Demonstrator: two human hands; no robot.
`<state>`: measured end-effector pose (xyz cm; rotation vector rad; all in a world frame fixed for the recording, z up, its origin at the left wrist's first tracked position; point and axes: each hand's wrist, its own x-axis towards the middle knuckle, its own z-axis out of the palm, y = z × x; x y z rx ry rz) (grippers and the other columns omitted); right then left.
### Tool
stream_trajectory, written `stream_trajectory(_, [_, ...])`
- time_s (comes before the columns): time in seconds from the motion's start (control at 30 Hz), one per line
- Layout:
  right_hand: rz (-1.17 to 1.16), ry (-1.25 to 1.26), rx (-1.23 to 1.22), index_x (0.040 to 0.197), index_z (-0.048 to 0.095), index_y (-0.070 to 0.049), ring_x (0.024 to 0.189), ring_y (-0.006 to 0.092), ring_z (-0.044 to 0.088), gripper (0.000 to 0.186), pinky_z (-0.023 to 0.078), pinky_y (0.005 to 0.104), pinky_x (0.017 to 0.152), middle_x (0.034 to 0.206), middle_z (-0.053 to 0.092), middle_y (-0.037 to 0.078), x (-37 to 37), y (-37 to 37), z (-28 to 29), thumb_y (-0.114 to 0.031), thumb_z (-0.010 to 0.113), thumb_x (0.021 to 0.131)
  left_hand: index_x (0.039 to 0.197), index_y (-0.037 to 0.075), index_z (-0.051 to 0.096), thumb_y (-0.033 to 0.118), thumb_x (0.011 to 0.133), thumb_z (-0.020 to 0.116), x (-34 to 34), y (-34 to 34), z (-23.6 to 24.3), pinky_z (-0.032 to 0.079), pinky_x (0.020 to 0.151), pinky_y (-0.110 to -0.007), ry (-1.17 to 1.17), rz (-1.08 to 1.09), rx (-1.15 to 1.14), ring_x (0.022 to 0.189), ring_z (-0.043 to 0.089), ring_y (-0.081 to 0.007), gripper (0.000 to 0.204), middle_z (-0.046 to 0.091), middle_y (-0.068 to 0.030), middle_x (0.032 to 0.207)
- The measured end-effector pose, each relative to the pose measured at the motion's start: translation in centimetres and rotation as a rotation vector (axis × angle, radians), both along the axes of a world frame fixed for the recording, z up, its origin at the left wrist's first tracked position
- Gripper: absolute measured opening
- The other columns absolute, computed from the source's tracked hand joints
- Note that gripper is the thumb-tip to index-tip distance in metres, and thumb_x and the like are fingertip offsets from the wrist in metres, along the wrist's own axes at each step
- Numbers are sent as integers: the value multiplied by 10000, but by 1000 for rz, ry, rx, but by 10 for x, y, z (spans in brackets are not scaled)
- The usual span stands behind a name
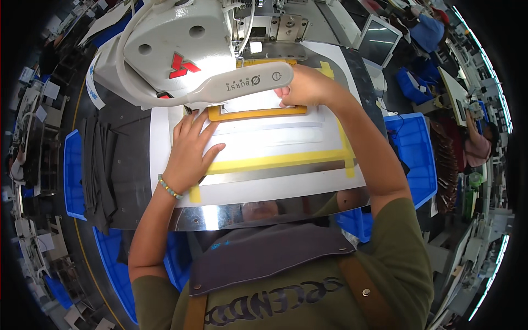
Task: The person uses an industrial sewing machine to attach white rectangular labels to black fabric pieces. They repeatedly pick up a fabric piece, place it under the machine's presser foot, sew the label, and then move the finished piece into a blue bin.
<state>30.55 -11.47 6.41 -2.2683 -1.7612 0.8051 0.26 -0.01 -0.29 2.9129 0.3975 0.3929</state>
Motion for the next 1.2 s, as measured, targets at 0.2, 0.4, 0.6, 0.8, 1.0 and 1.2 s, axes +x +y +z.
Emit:
stream_trajectory(0.2, [25, -81, -15, 809, 658, -88, 814, 235, 668, 113, 513, 383, 695, 827, 696, 71, -7, 1, 3, -65, 761, 771, 1354, 38, 603, 349, 962, 648, 0, 0, -1, 247, 1187, -528, -7, -1, 4, 1414, 372, -430, 502, 487, -219, 1482])
stream_trajectory(0.4, [131, -205, -81, 813, 715, -69, 899, 286, 678, 45, 546, 398, 793, 878, 711, 115, -16, 0, 7, -33, 700, 791, 1346, 31, 607, 356, 965, 645, -3, 0, -1, 247, 1189, -522, -25, -8, -1, 1422, 368, -429, 502, 479, -220, 1497])
stream_trajectory(0.6, [113, -442, 42, 821, 722, 37, 1015, 370, 672, 169, 539, 464, 887, 954, 716, 233, -35, -9, -7, -58, 588, 856, 1358, 21, 596, 367, 973, 631, -4, 2, -5, 250, 1196, -523, -34, -22, -18, 1444, 357, -417, 519, 486, -228, 1494])
stream_trajectory(0.8, [39, -149, 429, 892, 654, 24, 805, 416, 650, 210, 504, 467, 759, 815, 630, 266, -12, -32, -18, -133, 527, 949, 1366, -1, 583, 449, 982, 612, 4, 8, -17, 278, 1201, -497, -146, -15, 22, 1467, 353, -373, 592, 501, -180, 1507])
stream_trajectory(1.0, [-124, -116, 683, 1020, 633, 79, 1064, 295, 612, 196, 494, 353, 859, 1207, 599, 169, 0, -72, -27, 7, 459, 965, 1303, 30, 623, 330, 949, 657, -62, 66, 28, 444, 1067, -440, -125, 337, 118, 1289, 556, -330, 465, 628, -142, 1346])
stream_trajectory(1.2, [-185, -57, 724, 1084, 651, 82, 1078, 271, 624, 230, 496, 322, 882, 1231, 599, 161, 21, -68, -40, 24, 471, 952, 1040, 24, 725, 142, 921, 633, -195, 190, 31, 551, 871, -470, 159, 1051, 342, 1028, 670, -369, 191, 709, -172, 1099])
